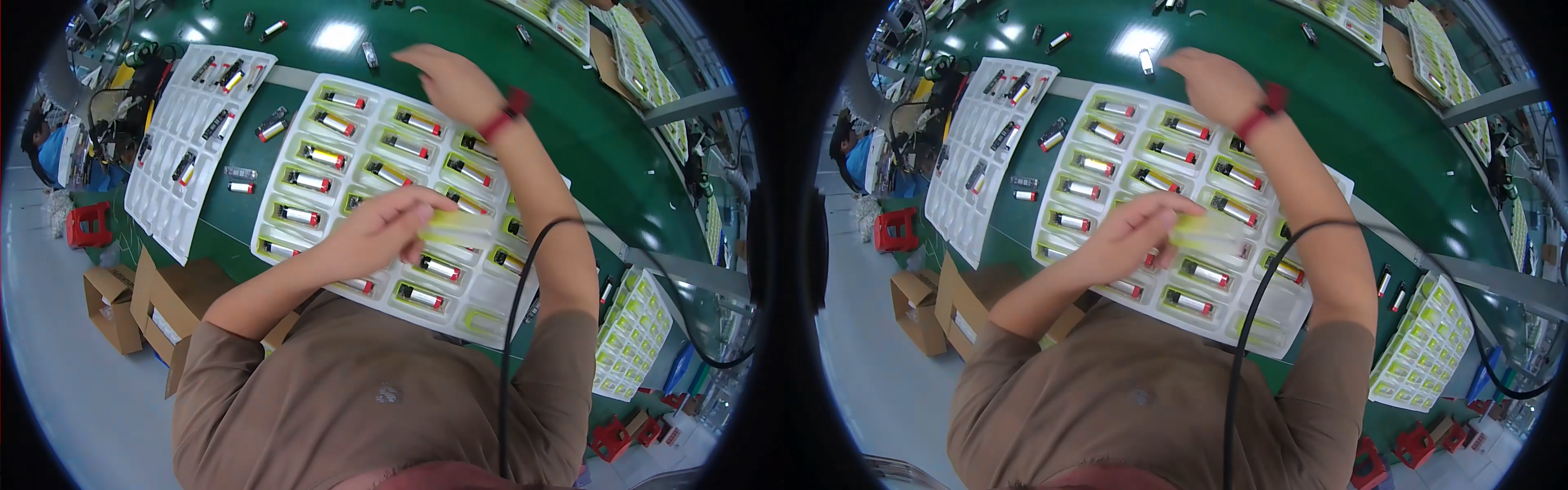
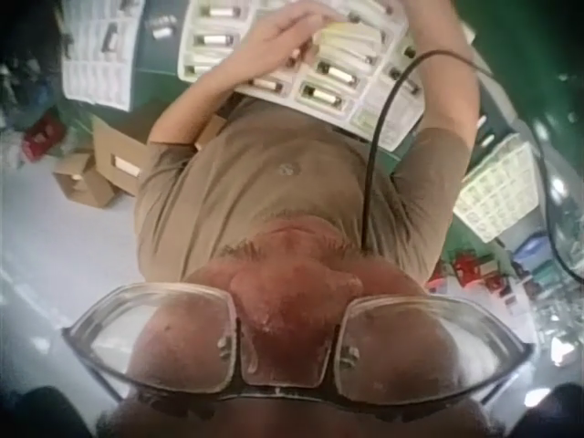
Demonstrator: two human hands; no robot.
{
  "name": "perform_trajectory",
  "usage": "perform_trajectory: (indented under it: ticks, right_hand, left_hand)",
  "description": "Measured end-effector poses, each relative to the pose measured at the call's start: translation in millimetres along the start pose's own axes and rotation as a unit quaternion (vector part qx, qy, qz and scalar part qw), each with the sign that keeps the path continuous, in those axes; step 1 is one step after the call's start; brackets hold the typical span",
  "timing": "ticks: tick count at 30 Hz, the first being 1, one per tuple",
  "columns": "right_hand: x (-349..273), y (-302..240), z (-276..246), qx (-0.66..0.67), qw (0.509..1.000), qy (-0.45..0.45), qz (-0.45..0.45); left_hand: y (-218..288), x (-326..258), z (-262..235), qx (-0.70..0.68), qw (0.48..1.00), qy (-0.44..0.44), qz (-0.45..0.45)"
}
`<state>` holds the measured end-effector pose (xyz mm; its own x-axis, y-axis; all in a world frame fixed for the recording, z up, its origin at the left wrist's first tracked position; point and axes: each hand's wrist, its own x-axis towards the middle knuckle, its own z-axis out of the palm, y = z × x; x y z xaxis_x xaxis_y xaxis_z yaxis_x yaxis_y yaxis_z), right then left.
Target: The person assembles small electronic components by placing small rectangular batteries into green plastic housings by hand, then organizes the assembled components into a white tray.
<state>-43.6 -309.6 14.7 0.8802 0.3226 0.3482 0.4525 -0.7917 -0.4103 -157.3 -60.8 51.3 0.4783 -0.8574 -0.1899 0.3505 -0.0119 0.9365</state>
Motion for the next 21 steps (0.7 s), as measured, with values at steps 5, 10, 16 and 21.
perform_trajectory:
  ticks: [5,10,16,21]
  right_hand:
    - [74.4,66.9,83.5,-0.157,0.986,-0.040,-0.030]
    - [81.7,72.2,85.5,-0.089,0.992,-0.060,-0.061]
    - [59.1,71.2,72.0,-0.014,0.997,-0.074,-0.011]
    - [6.2,28.8,3.4,0.358,0.915,-0.002,0.185]
  left_hand:
    - [-0.7,4.1,-35.9,-0.176,0.978,0.112,-0.022]
    - [9.5,0.7,-47.9,-0.297,0.947,0.122,0.003]
    - [10.6,5.0,-58.3,-0.268,0.960,0.083,0.014]
    - [12.2,5.9,-59.6,-0.146,0.983,0.106,0.027]
